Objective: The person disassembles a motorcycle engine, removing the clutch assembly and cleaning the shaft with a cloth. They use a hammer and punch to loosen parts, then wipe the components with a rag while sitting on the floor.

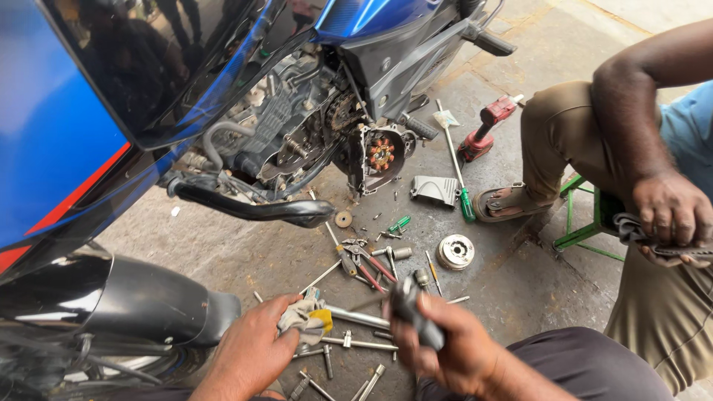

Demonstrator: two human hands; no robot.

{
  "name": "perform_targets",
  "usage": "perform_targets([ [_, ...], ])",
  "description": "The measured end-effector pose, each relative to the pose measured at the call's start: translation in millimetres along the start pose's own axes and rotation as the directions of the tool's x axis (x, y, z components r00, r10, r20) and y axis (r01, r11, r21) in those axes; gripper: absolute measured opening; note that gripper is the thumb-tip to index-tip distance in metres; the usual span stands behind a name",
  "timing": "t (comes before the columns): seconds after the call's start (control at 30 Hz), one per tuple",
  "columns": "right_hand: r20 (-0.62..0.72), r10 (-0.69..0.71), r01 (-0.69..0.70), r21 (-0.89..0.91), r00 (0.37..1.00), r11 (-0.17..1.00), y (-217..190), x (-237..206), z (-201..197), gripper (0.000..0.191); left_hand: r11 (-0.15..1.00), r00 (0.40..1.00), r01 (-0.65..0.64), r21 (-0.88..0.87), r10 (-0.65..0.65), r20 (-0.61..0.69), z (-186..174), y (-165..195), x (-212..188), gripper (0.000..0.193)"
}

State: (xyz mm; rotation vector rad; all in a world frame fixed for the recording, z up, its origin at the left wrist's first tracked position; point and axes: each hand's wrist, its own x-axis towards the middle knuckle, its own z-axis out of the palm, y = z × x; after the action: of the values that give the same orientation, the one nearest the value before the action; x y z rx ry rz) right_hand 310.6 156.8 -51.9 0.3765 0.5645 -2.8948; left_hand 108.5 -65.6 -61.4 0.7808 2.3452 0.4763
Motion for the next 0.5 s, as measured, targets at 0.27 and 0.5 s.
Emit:
perform_targets([
  [0.27, 0.441, -0.776, 0.182, -0.897, 0.451, -0.404, -24.4, -21.1, 0.5, 0.039, 0.997, 1.0, -0.022, -0.075, 0.022, 0.0, -5.2, -9.0, -5.0, 0.055],
  [0.5, -0.28, -0.77, 0.133, -0.895, 0.573, 0.425, -15.6, 2.2, -26.2, 0.032, 0.995, 0.994, -0.078, -0.064, 0.073, -0.079, -5.6, -4.0, -4.4, 0.057],
])
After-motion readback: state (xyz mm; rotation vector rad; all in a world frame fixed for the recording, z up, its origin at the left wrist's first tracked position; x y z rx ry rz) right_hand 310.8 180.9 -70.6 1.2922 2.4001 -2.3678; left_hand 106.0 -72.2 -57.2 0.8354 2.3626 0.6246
